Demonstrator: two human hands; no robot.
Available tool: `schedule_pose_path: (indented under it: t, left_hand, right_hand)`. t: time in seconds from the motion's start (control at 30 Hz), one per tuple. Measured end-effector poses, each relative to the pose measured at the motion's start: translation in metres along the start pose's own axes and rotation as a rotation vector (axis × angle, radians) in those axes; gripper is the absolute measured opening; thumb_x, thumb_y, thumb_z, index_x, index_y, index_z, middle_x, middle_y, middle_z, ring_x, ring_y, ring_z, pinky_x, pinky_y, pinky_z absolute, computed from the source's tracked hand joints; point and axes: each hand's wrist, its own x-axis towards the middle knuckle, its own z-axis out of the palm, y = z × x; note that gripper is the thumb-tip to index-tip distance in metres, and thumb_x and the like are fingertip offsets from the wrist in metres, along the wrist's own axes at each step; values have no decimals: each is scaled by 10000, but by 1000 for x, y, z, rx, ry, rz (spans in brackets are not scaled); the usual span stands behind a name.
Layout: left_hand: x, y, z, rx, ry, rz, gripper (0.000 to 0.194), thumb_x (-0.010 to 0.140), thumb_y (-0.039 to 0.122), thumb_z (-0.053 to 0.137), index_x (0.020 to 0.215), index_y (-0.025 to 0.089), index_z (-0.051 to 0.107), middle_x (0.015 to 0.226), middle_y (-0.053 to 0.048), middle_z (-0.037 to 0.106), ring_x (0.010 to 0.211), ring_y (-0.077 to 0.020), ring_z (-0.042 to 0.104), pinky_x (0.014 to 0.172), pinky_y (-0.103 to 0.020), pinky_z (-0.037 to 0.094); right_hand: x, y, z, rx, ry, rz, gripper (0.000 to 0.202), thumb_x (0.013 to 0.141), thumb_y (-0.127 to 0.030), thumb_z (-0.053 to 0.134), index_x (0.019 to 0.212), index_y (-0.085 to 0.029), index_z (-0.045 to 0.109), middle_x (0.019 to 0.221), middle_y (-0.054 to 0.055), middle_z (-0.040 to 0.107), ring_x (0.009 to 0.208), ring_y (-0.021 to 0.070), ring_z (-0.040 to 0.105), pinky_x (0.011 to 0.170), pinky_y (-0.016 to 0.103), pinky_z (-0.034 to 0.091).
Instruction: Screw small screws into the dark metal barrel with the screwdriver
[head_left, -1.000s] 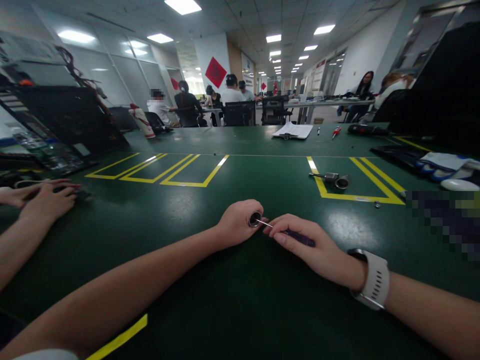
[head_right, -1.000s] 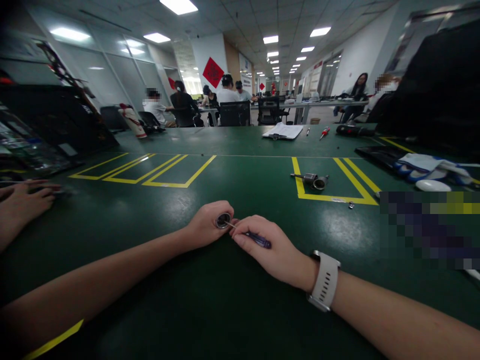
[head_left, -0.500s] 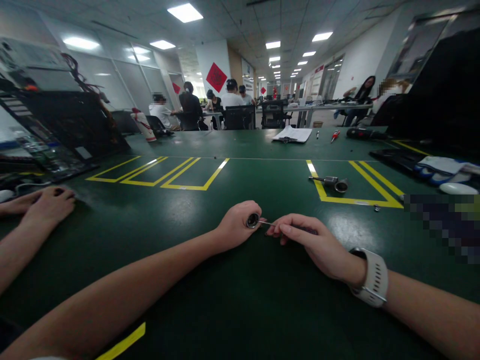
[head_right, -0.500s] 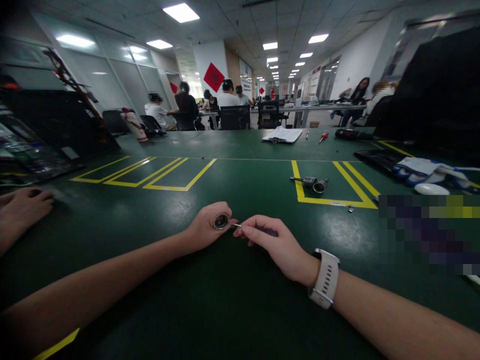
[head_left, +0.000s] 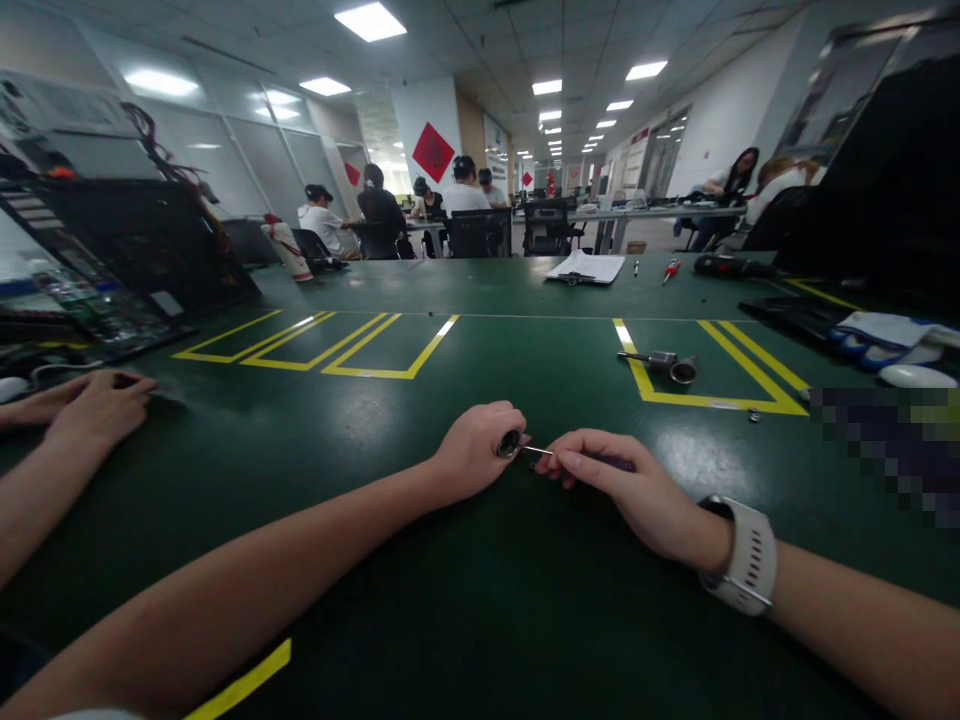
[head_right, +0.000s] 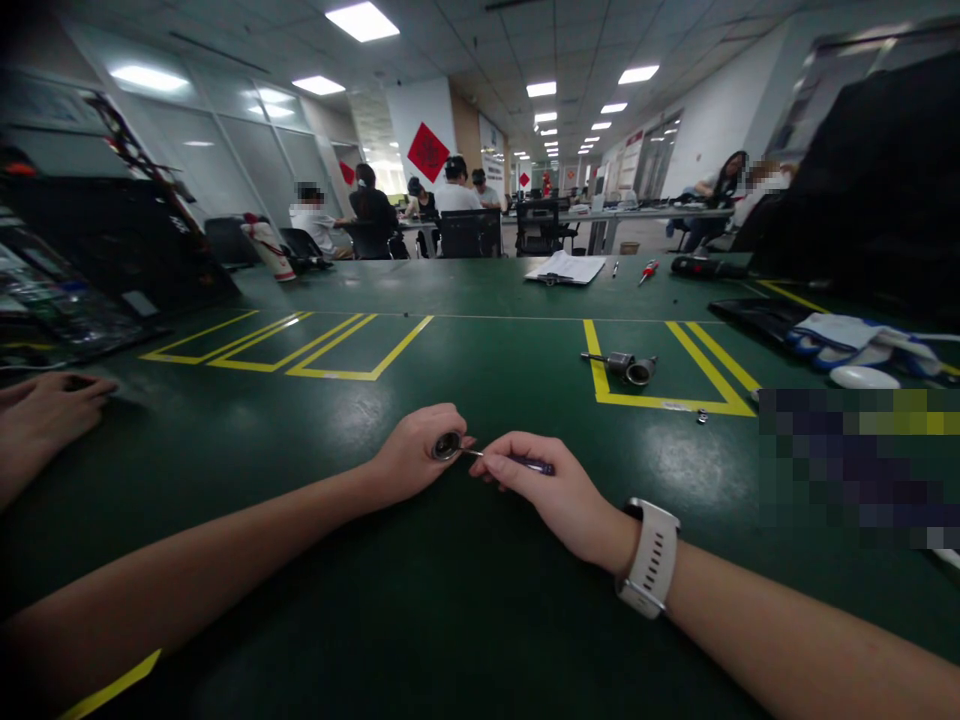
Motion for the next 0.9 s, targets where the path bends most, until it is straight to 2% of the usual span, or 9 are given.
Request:
schedule_pose_path:
  t: [0.2, 0.33, 0.53, 0.7, 0.9]
  left_hand:
    - [0, 0, -1, -123, 88, -37, 175, 802, 224, 529, 650, 172, 461, 637, 24, 475, 585, -98, 453, 539, -225, 341]
    - [1, 1, -1, -141, 95, -45, 171, 792, 217, 541, 651, 171, 457, 636, 27, 471, 582, -96, 450, 541, -223, 343]
    - [1, 3, -2, 14, 6, -38, 151, 801, 166, 497, 651, 165, 488, 647, 11, 484, 603, -114, 462, 558, -242, 332]
    - [0, 1, -2, 17, -8, -6, 132, 793, 148, 503, 661, 162, 497, 657, 8, 489, 618, -115, 465, 574, -245, 335]
    - [3, -1, -1, -121, 70, -81, 183, 798, 218, 526, 635, 171, 457, 639, 23, 468, 601, -105, 452, 553, -230, 345]
  right_hand:
    - [3, 0, -3, 273, -22, 93, 170, 843, -307, 557, 870, -182, 670, 957, 57, 661, 832, 148, 570, 725, 286, 436]
    - [3, 0, -1, 253, 0, 76, 187, 853, -319, 542, 886, -185, 667, 956, 58, 659, 834, 151, 569, 715, 285, 436]
    - [2, 2, 1, 89, 7, 20, 185, 848, -324, 556, 870, -185, 677, 916, 47, 658, 820, 151, 565, 712, 286, 425]
    - [5, -1, -2, 225, 0, 111, 181, 825, -317, 576, 837, -169, 679, 894, 58, 664, 788, 148, 574, 724, 298, 439]
    - [6, -2, -5, 325, -19, 129, 185, 832, -311, 569, 849, -162, 678, 948, 72, 671, 819, 146, 585, 759, 300, 441]
